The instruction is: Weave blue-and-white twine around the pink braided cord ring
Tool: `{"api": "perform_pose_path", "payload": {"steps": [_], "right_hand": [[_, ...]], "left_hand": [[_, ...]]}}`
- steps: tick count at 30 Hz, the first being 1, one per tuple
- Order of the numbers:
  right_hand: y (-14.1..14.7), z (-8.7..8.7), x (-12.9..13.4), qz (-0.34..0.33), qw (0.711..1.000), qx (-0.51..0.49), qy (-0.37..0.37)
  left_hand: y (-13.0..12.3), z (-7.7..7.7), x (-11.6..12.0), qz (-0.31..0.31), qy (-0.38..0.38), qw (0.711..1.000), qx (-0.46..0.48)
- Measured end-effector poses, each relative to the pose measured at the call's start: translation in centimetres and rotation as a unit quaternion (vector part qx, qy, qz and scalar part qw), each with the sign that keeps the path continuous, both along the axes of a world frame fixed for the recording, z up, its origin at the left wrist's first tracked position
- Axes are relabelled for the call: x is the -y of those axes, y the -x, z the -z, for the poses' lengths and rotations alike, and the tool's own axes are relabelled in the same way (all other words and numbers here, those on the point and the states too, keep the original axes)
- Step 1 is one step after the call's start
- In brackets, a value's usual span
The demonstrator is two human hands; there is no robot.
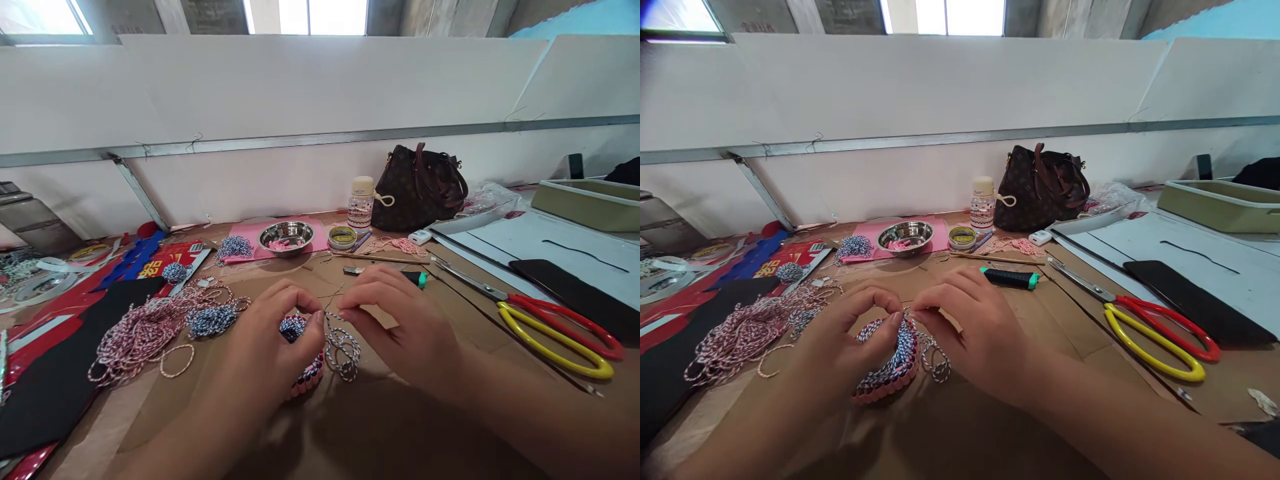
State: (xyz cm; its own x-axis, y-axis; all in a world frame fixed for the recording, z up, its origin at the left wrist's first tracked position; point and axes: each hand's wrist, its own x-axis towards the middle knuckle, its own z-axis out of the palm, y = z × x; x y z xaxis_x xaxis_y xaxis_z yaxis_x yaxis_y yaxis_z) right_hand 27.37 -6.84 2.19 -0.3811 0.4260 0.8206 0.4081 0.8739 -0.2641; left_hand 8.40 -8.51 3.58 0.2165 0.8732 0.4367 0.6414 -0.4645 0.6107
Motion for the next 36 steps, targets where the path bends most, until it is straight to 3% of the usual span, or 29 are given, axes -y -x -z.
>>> {"api": "perform_pose_path", "payload": {"steps": [5, 11, 24, 36], "right_hand": [[0.33, 0.54, -0.07, -0.010, 1.000, 0.028, 0.006], [0.39, 0.65, 0.04, 0.011, 0.998, 0.055, -0.011], [0.67, 0.69, 0.00, 0.046, 0.997, 0.064, -0.024], [0.28, 0.60, 0.19, 0.010, 0.999, 0.029, 0.036]], "left_hand": [[-0.01, 0.91, 0.20, -0.007, -0.059, 0.998, -0.020], [0.03, 0.82, 0.30, -0.017, -0.058, 0.998, -0.029], [-0.41, 1.07, 0.18, 0.003, -0.017, 1.000, 0.012], [-0.61, 0.43, 0.37, 0.002, 0.086, 0.990, 0.110]]}}
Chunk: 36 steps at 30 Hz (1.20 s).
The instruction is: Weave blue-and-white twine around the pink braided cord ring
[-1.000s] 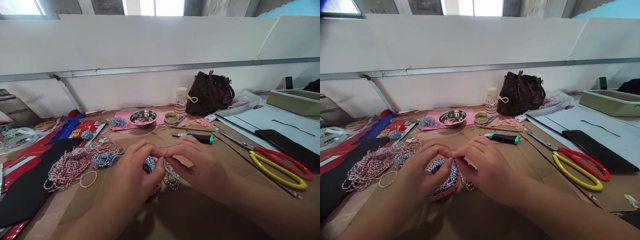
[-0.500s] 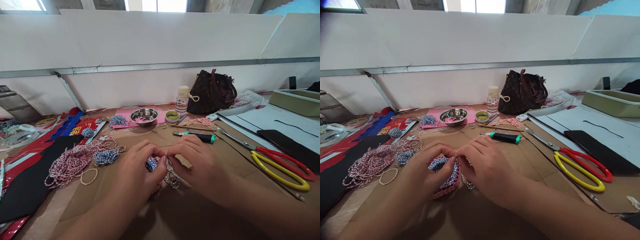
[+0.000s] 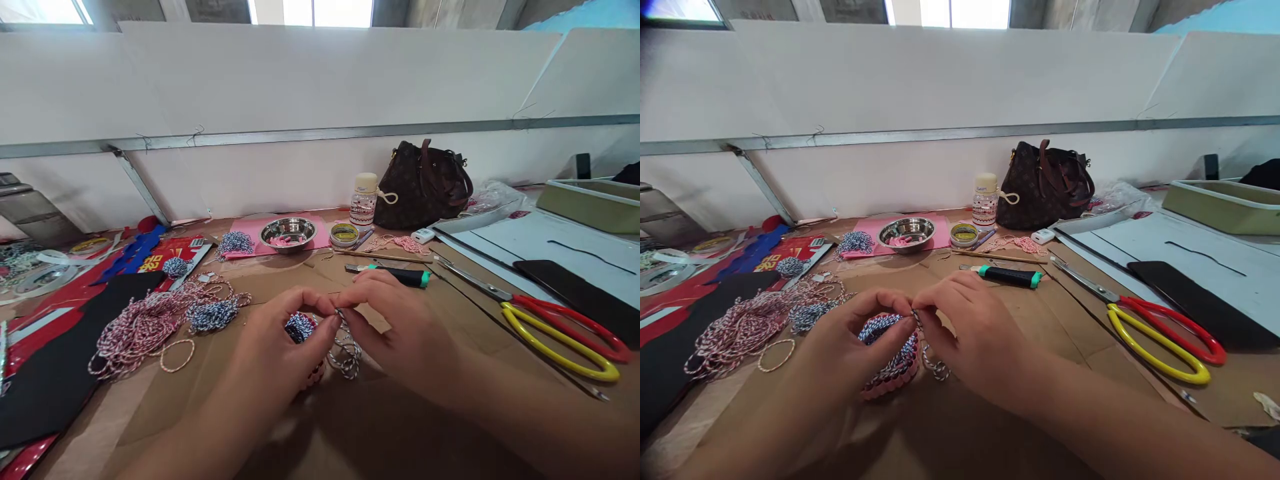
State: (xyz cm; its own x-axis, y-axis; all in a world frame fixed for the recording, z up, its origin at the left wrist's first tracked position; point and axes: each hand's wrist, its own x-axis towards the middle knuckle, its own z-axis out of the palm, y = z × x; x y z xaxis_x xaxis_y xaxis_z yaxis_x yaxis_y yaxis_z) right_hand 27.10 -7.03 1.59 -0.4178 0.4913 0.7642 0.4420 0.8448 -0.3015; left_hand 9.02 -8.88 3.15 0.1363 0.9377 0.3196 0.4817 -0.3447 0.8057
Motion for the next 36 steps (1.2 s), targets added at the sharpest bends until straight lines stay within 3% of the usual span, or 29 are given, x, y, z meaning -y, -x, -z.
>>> {"api": "perform_pose_path", "payload": {"steps": [6, 12, 22, 27, 36], "right_hand": [[0.1, -0.6, 0.6, -0.024, 0.996, -0.021, 0.083], [0.1, -1.2, 0.6, 0.001, 0.992, -0.022, 0.126], [0.1, -1.6, 0.6, 0.029, 0.990, -0.012, 0.137], [0.2, -1.6, 0.5, 0.036, 0.989, -0.023, 0.144], [0.0, -1.5, 0.4, -0.029, 0.988, -0.007, 0.153]], "left_hand": [[0.4, 0.3, -0.1, -0.003, -0.032, 0.999, 0.011], [0.4, 0.1, -0.3, -0.013, -0.051, 0.999, -0.012], [0.8, 0.2, -0.4, 0.008, -0.113, 0.992, -0.063], [0.8, 0.0, -0.2, 0.009, -0.101, 0.990, -0.095], [0.8, -0.3, 0.1, 0.003, -0.100, 0.991, -0.086]]}}
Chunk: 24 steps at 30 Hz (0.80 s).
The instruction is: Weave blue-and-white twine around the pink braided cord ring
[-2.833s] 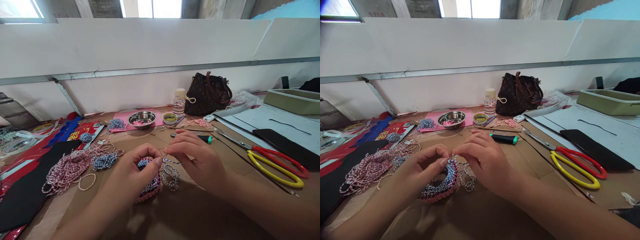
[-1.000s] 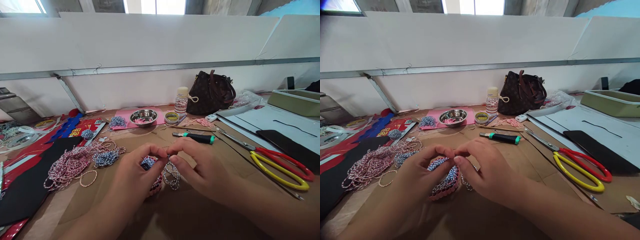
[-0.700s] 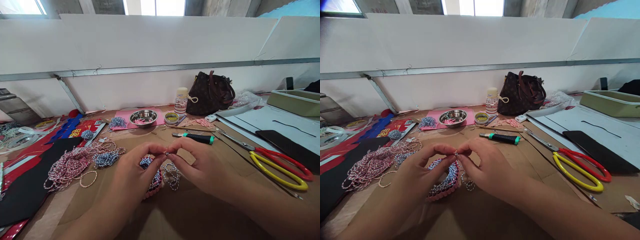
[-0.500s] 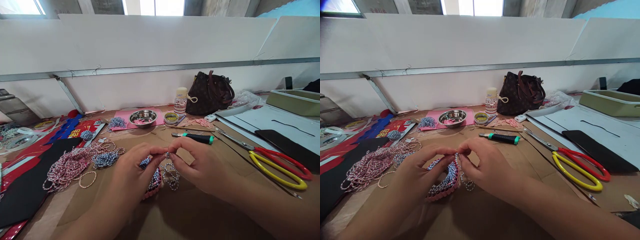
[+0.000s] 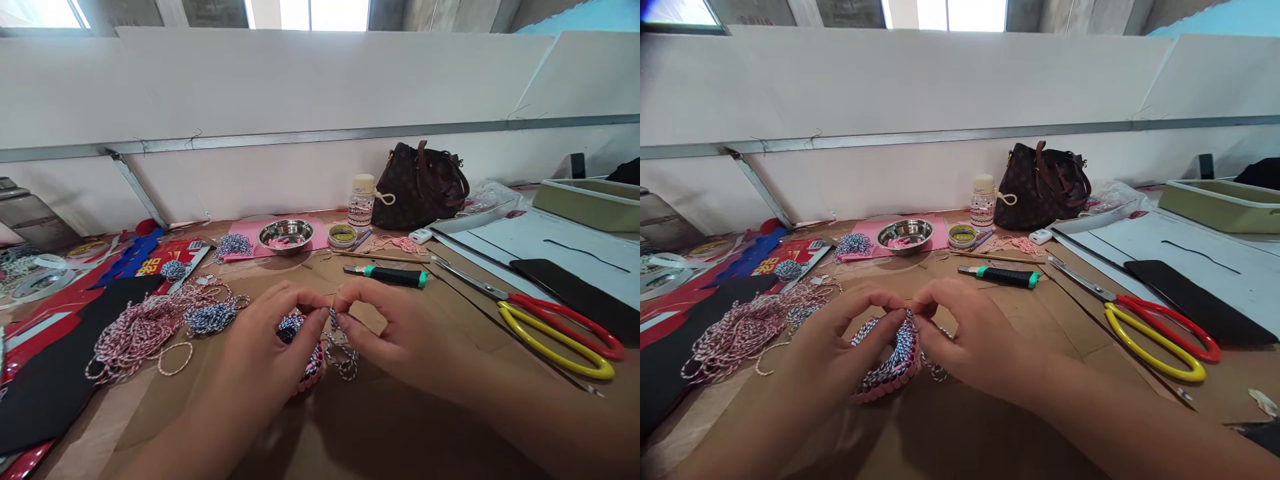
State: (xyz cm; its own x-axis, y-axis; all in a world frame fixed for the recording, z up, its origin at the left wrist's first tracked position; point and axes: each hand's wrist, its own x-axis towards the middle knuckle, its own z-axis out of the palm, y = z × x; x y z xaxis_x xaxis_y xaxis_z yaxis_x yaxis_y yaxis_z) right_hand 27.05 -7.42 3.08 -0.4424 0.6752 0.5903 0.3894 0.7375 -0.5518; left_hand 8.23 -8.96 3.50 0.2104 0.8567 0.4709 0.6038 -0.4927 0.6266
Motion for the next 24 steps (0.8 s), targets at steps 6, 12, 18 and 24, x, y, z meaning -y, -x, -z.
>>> {"api": "perform_pose_path", "payload": {"steps": [6, 12, 18, 24], "right_hand": [[-0.38, 0.15, -0.45, 0.022, 0.999, -0.006, -0.030], [-0.27, 0.77, -0.80, 0.018, 0.991, -0.018, -0.129], [-0.12, 0.83, -0.55, 0.027, 0.989, -0.015, -0.142], [0.02, 0.64, -0.54, 0.033, 0.988, -0.014, -0.152]], "left_hand": [[0.21, 0.11, -0.17, -0.003, 0.002, 1.000, -0.007], [-0.10, 0.30, -0.17, 0.008, -0.013, 1.000, -0.006], [-0.32, 0.13, -0.25, 0.005, 0.008, 1.000, -0.005], [-0.46, -0.07, -0.07, -0.003, 0.078, 0.996, 0.042]]}}
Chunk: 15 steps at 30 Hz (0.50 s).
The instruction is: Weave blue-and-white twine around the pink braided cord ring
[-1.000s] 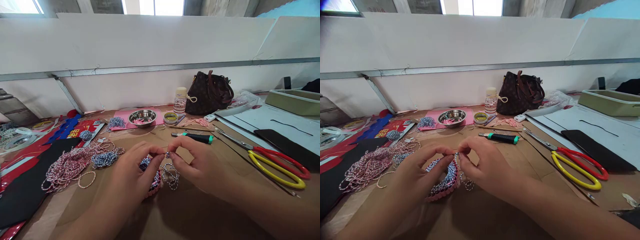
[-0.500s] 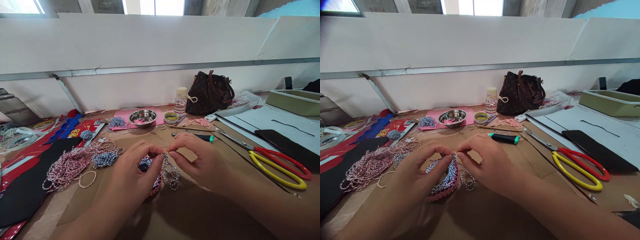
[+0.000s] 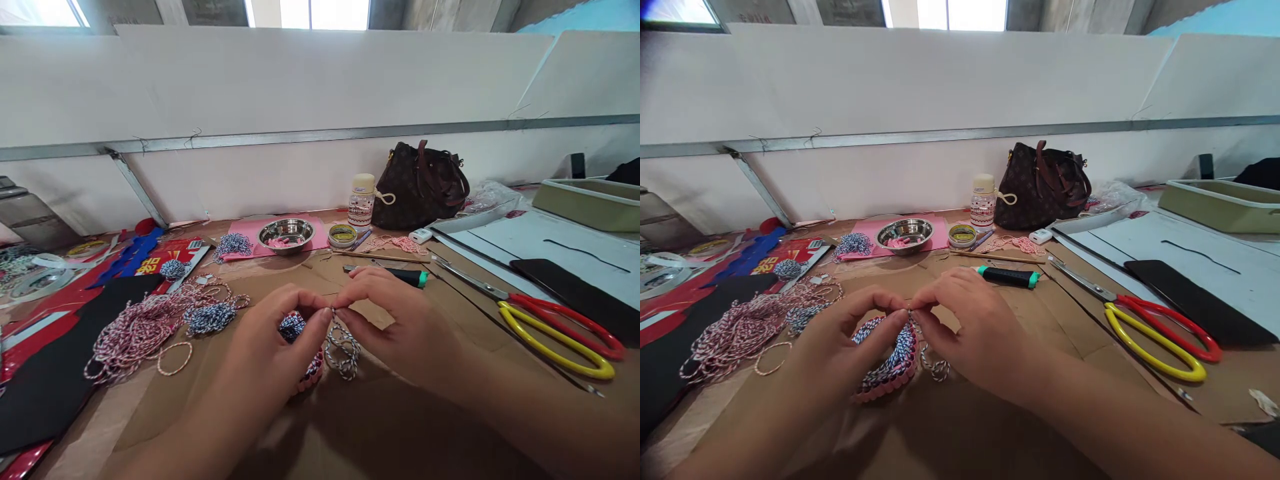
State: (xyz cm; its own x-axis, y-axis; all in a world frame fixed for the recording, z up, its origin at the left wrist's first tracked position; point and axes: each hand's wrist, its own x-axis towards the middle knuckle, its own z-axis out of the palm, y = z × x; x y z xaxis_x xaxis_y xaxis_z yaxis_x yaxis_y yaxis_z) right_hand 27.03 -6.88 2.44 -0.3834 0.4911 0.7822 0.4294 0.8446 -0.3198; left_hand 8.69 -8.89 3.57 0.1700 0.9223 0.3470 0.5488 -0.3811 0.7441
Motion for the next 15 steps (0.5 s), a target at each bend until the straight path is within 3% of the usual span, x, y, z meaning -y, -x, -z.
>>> {"api": "perform_pose_path", "payload": {"steps": [4, 15], "right_hand": [[-0.05, 0.03, -0.15, -0.008, 1.000, 0.003, 0.000], [-0.19, 0.29, -0.31, -0.004, 1.000, 0.018, 0.003]], "left_hand": [[-0.11, -0.01, -0.02, 0.013, 0.089, 0.994, 0.062], [-0.12, -0.15, 0.06, 0.039, 0.170, 0.979, 0.106]]}}
